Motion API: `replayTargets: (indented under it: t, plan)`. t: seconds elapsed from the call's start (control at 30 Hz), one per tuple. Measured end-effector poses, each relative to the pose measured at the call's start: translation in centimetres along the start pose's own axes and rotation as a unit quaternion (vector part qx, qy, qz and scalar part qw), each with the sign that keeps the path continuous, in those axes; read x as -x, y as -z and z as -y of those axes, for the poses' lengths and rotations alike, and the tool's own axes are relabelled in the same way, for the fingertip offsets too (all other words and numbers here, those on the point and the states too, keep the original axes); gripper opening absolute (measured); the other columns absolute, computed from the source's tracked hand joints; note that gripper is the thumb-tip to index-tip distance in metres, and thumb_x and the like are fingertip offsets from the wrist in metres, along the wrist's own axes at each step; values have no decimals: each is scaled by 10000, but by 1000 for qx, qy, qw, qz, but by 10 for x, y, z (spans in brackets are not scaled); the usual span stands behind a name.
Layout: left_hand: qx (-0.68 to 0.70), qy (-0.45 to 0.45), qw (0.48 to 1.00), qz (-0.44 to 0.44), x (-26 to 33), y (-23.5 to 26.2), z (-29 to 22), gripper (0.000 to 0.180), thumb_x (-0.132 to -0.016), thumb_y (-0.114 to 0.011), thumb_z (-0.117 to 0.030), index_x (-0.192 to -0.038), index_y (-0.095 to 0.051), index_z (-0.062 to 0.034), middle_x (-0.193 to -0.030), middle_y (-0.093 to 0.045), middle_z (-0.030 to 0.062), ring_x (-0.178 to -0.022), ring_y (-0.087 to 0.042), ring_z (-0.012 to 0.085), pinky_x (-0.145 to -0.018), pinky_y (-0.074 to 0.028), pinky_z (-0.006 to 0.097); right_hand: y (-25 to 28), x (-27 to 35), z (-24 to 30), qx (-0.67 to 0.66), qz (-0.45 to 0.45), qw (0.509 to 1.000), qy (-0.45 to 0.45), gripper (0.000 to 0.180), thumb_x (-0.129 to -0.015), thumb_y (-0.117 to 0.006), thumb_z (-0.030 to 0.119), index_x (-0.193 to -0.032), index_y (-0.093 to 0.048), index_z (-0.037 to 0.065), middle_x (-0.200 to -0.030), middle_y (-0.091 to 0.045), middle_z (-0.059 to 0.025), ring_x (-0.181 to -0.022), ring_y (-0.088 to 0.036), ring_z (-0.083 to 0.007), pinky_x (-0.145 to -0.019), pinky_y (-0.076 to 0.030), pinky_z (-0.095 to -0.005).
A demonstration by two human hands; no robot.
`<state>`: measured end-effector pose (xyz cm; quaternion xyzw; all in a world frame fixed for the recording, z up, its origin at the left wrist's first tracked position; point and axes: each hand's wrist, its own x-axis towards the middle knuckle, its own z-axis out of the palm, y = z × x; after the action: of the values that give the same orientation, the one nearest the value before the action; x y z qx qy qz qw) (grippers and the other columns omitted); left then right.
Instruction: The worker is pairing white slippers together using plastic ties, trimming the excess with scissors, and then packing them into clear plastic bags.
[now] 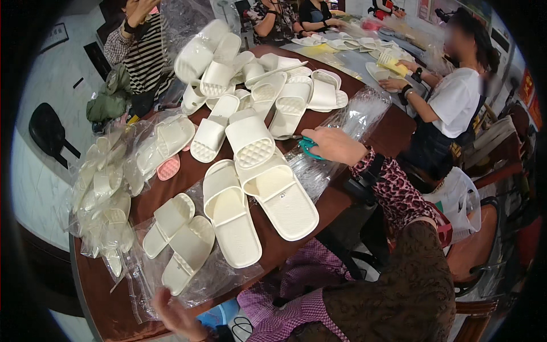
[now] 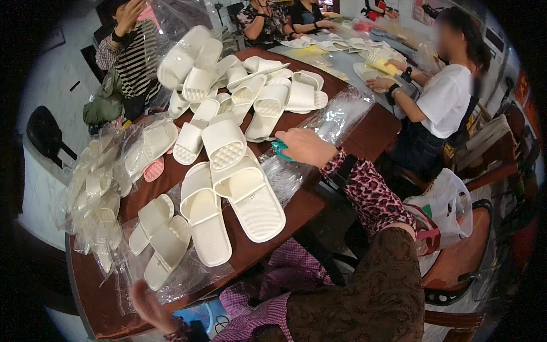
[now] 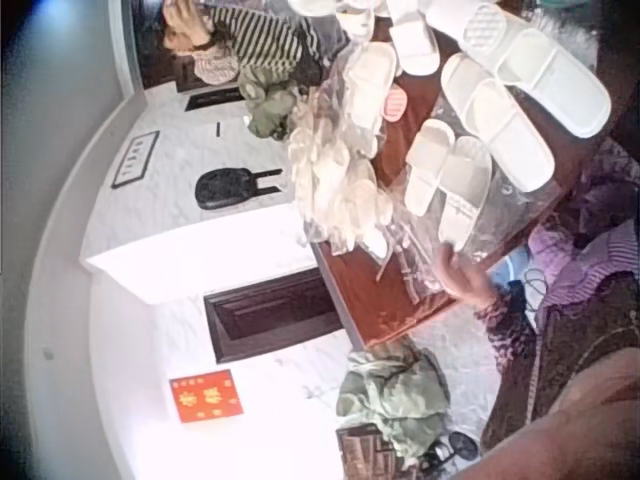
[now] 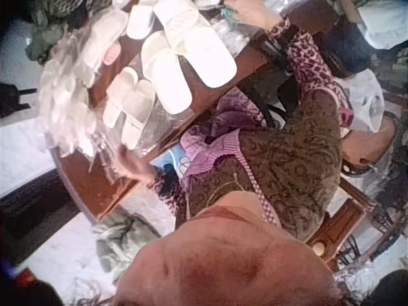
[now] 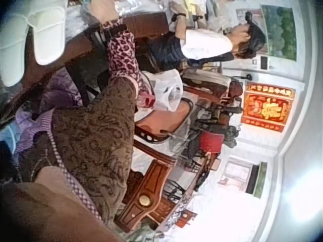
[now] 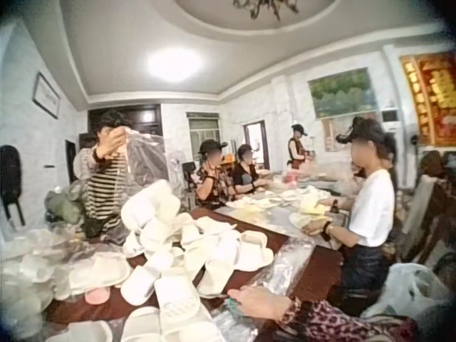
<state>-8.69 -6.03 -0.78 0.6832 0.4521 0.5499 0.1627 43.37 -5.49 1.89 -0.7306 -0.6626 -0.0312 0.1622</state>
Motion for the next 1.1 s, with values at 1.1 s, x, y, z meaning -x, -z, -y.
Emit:
replayTargets:
  t: [1.1]
  plan:
    - [-95,-169,940,281,-8,-128,-38,298,-761,-665,-132,-1053,-648,-74,-1241,-533,105,-1149,-462,330,-988,-332,474,-4,-84,74,-109,29,993,29,527,-851,-563,237,-1284,-367,9,-929,-598,-297,-880,-588,-438,-763,-464,-475]
